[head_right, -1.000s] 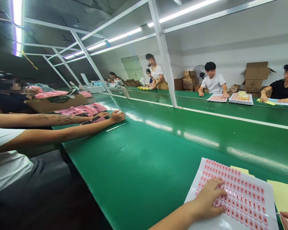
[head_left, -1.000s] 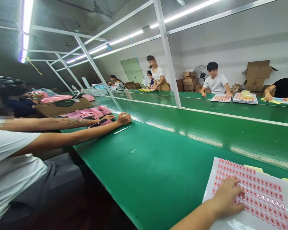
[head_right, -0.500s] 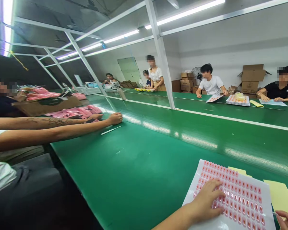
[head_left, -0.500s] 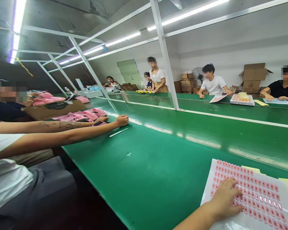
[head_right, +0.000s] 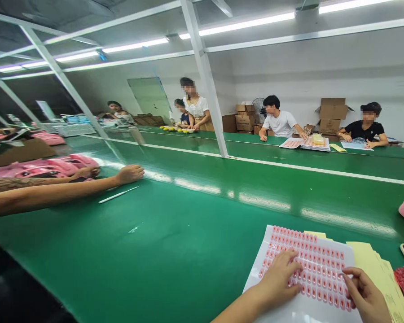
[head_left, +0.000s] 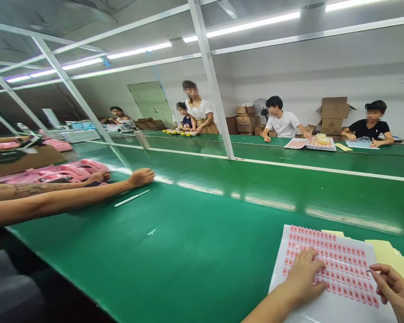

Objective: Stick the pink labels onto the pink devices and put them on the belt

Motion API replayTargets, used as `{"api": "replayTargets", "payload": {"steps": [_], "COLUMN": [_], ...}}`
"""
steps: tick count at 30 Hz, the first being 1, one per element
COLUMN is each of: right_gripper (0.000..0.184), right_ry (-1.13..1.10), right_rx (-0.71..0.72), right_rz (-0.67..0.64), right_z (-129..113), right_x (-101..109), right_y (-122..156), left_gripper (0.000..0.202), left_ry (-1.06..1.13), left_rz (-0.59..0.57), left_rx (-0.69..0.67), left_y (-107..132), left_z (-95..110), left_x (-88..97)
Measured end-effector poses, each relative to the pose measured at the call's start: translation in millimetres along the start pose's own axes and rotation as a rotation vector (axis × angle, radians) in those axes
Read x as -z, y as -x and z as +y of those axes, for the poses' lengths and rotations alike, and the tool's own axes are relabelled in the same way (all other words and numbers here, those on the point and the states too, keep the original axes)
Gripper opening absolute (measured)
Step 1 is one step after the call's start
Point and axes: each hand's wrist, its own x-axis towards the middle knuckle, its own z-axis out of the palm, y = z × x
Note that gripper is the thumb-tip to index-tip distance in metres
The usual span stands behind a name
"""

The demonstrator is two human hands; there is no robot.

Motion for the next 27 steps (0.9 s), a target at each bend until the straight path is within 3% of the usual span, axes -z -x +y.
{"api": "replayTargets", "payload": {"steps": [4, 8, 12, 15, 17, 20, 23, 25, 27], "right_gripper": [0.045, 0.045, 0.047, 0.045, 0.045, 0.047, 0.047, 0.047, 0.046], "right_ry": [-0.102, -0.222, -0.294, -0.293, -0.282, -0.268, -0.261, -0.252, -0.219], "right_rx": [0.029, -0.027, -0.119, -0.090, -0.066, -0.067, -0.067, -0.073, -0.075], "right_rz": [-0.062, -0.087, -0.029, -0.016, -0.013, -0.008, -0.034, -0.073, -0.107], "right_z": [-22.1, -16.9, 2.3, 12.4, 14.3, 12.5, 10.3, 10.0, 10.7], "right_x": [-40.5, -66.7, -73.6, -73.5, -74.0, -75.0, -73.3, -70.3, -67.1], "right_y": [1.5, -7.1, -9.8, -7.5, -5.6, -4.3, -5.5, -6.7, -7.2], "left_gripper": [0.036, 0.031, 0.021, 0.017, 0.017, 0.019, 0.014, 0.010, 0.009], "left_ry": [-0.074, -0.113, -0.095, -0.058, -0.022, 0.046, 0.115, 0.202, 0.215], "left_rz": [-0.029, -0.026, 0.065, 0.155, 0.205, 0.294, 0.445, 0.746, 0.940], "left_rx": [-0.018, -0.033, -0.037, -0.041, -0.063, -0.144, -0.288, -0.584, -0.746], "left_y": [-9.5, -19.7, -18.6, -17.0, -18.3, -19.4, -10.0, 4.6, 24.9], "left_z": [8.9, 12.9, 10.9, 6.6, 3.9, 7.8, 32.2, 58.8, 85.8], "left_x": [5.3, 10.3, 2.4, -6.3, -2.1, 35.3, 107.8, 158.8, 195.1]}}
